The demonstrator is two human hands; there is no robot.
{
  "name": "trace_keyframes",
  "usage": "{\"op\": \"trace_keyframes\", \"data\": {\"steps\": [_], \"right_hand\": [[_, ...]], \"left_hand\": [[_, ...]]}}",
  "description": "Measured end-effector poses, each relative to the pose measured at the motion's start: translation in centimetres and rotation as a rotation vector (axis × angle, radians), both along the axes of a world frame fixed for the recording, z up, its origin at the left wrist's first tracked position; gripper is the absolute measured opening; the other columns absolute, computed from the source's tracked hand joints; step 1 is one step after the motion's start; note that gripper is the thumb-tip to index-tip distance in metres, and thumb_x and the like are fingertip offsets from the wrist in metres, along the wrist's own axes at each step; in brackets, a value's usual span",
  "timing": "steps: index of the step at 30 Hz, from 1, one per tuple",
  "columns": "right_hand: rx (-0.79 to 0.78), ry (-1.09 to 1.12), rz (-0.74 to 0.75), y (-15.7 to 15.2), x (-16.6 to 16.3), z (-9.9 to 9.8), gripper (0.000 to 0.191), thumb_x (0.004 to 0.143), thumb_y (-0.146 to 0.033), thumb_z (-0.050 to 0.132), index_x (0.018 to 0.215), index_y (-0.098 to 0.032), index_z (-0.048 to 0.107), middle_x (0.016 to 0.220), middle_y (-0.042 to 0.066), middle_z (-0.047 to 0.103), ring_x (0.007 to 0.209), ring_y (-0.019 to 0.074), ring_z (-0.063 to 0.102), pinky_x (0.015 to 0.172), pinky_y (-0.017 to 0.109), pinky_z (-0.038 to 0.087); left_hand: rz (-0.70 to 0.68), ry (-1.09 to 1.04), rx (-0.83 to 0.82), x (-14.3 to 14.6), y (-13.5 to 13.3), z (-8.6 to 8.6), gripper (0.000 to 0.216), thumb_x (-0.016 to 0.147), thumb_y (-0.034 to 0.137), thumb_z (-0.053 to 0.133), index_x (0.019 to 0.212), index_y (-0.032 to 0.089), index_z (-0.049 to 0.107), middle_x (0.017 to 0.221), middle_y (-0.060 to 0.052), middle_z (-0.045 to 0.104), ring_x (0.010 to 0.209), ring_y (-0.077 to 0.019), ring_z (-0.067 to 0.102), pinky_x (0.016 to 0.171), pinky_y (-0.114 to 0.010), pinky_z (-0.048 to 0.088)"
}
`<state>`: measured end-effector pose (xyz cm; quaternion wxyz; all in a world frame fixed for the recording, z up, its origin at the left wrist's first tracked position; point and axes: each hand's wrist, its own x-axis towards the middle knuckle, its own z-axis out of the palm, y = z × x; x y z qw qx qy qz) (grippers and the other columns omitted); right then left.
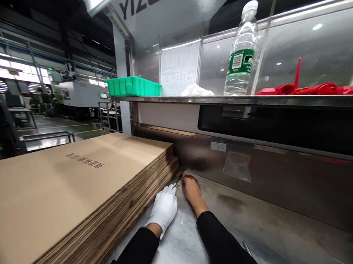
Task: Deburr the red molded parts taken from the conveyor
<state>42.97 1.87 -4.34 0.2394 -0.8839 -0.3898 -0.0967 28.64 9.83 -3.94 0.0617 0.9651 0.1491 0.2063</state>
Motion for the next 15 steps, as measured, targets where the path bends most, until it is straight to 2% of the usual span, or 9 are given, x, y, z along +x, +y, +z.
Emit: {"op": "trace_keyframes", "data": {"steps": [5,9,12,15], "right_hand": [[0.011,0.011,0.031,-0.1,-0.2,0.3,0.019,0.096,-0.033,0.063,0.106,-0.017,0.065,0.113,0.006,0.065,0.104,0.0215,0.063,0.092,0.044,0.053],[0.024,0.006,0.06,0.1,-0.8,0.9,0.019,0.096,-0.033,0.063,0.106,-0.016,0.065,0.112,0.006,0.065,0.104,0.0215,0.063,0.092,0.044,0.053],[0.039,-0.024,0.098,0.2,-2.1,2.8,0.022,0.096,-0.033,0.062,0.111,-0.017,0.063,0.116,0.007,0.064,0.106,0.0224,0.062,0.092,0.045,0.053],[0.049,-0.089,0.162,-1.7,-5.1,6.4,0.028,0.097,-0.036,0.061,0.119,-0.018,0.06,0.124,0.008,0.06,0.107,0.0229,0.061,0.092,0.045,0.054]], "left_hand": [[-0.059,-0.005,0.012,0.6,0.2,-0.1,0.038,0.096,0.021,0.052,0.133,0.015,0.055,0.144,-0.013,0.053,0.13,-0.0274,0.051,0.107,-0.049,0.042],[-0.051,-0.015,0.005,1.3,0.5,-0.5,0.04,0.096,0.021,0.051,0.135,0.015,0.054,0.144,-0.013,0.053,0.131,-0.0274,0.05,0.109,-0.049,0.039],[-0.034,-0.031,-0.004,1.5,1.4,-0.4,0.039,0.096,0.018,0.049,0.134,0.013,0.056,0.143,-0.014,0.055,0.13,-0.0275,0.051,0.11,-0.047,0.039],[-0.079,-0.06,-0.021,1.2,1.2,0.8,0.036,0.095,0.018,0.054,0.13,0.015,0.059,0.14,-0.013,0.057,0.127,-0.0263,0.054,0.108,-0.047,0.041]]}}
